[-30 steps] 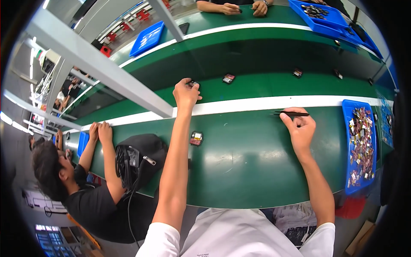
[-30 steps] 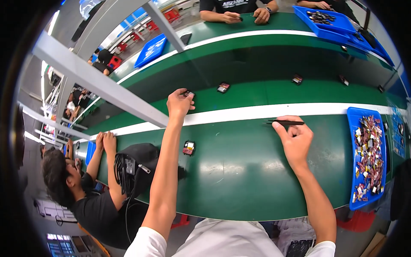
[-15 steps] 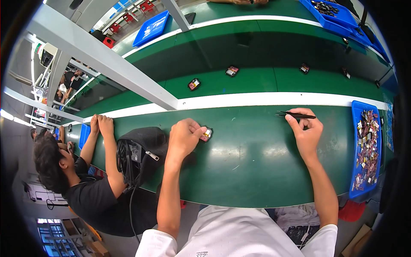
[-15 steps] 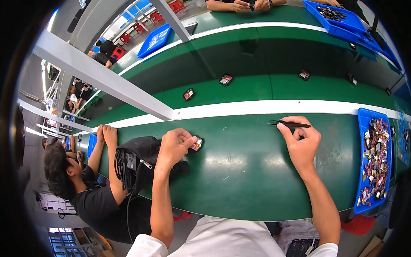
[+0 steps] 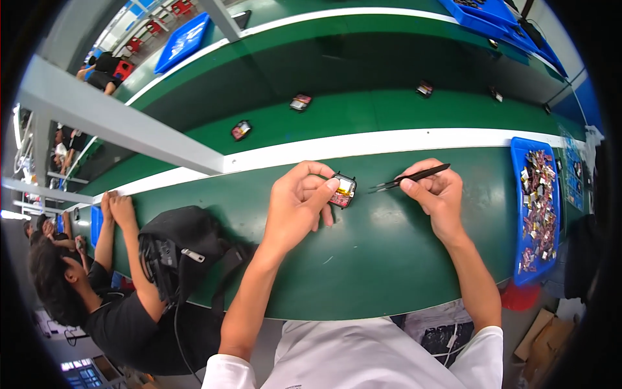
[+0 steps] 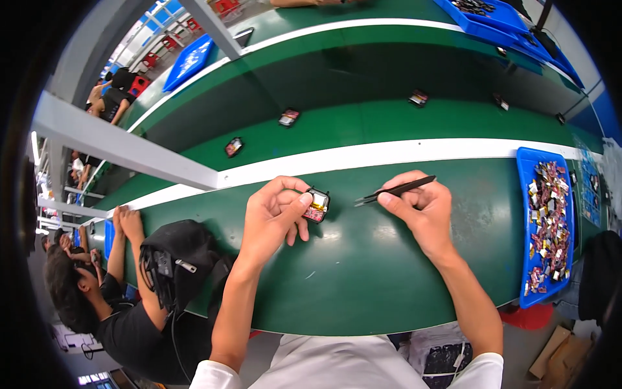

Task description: The recorder is assembling small electronic components (possibly watch or tracker internals) using tweezers on a production line.

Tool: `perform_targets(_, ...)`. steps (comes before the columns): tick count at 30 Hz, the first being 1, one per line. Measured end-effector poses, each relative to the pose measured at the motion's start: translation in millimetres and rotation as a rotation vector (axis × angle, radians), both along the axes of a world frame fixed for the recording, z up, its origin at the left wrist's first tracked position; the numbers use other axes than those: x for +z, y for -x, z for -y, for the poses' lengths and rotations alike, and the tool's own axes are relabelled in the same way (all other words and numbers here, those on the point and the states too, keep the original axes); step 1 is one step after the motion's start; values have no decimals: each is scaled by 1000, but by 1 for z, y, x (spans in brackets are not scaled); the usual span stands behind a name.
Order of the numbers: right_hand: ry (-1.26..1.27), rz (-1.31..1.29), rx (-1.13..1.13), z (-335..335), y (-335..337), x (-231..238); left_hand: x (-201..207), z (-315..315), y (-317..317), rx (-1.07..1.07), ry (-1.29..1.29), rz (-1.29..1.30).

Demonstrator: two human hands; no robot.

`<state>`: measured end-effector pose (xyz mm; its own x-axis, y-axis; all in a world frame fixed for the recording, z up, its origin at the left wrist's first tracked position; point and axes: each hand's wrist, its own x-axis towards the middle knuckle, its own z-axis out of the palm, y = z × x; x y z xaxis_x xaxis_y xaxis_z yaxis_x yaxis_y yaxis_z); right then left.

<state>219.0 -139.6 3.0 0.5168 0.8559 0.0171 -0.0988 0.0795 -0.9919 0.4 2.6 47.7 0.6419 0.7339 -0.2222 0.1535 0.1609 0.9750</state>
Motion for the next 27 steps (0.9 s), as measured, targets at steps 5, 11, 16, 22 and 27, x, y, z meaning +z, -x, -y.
perform_targets(5,6,28,-31,0,2,0,-30,12,-10,-52,101,137)
perform_targets(11,54,37,-60,3,3,4,-44,15,-7,-54,37,133)
perform_targets(16,-28,37,20,4,7,6,-50,19,-8,-49,-166,99)
perform_targets(22,4,119,133,5,9,5,-54,16,-7,-105,-285,107)
perform_targets(27,38,162,170,8,7,4,-53,16,-10,-140,-377,90)
